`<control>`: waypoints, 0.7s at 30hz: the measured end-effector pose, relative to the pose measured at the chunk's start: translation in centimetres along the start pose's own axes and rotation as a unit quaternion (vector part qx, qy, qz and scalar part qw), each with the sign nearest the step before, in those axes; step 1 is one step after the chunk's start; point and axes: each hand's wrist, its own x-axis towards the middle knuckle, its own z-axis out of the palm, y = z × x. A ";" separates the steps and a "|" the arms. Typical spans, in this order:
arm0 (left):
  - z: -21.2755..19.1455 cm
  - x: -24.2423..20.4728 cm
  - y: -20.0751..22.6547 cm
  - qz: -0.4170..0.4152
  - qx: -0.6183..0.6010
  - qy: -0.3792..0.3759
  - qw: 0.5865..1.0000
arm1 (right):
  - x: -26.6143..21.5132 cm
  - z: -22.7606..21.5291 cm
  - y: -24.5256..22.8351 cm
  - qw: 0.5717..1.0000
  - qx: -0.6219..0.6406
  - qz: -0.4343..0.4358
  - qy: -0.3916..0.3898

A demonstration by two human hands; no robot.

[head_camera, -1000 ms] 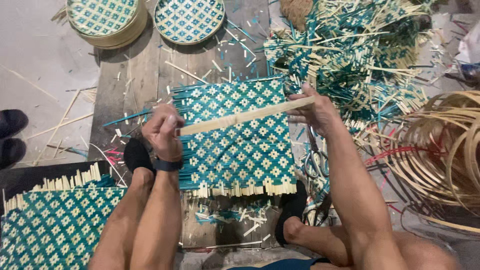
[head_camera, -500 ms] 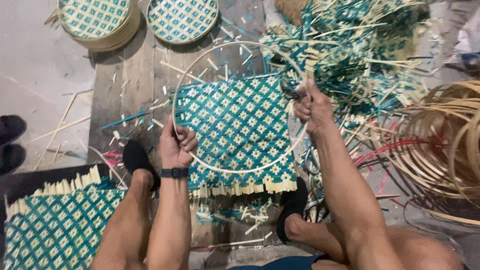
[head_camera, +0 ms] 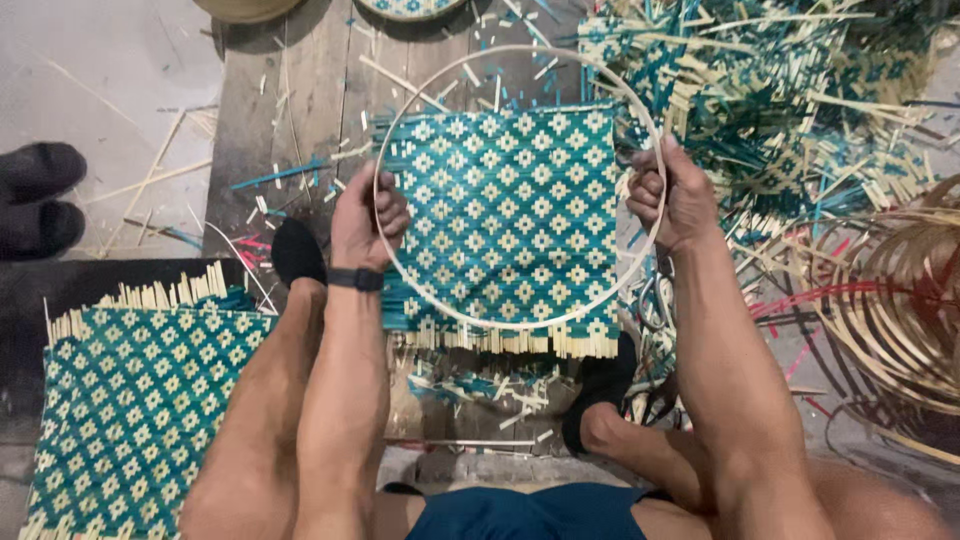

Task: The person trims excess woven material from the edges of a circular basket using shears. They repeatedly flip the basket, cut protruding strands, and then place a finished woven mat onto a circular frame.

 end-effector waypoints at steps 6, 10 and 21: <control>-2.1 2.6 -0.7 0.073 -0.005 0.008 0.997 | 0.6 0.6 0.7 0.998 -0.040 -0.056 0.002; -3.1 3.3 -0.3 0.025 -0.065 -0.008 0.998 | -0.3 1.0 -0.2 0.991 -0.109 -0.062 0.055; -6.5 3.2 -3.0 0.050 -0.058 0.019 0.997 | -0.8 1.4 2.2 0.957 -0.254 -0.059 0.129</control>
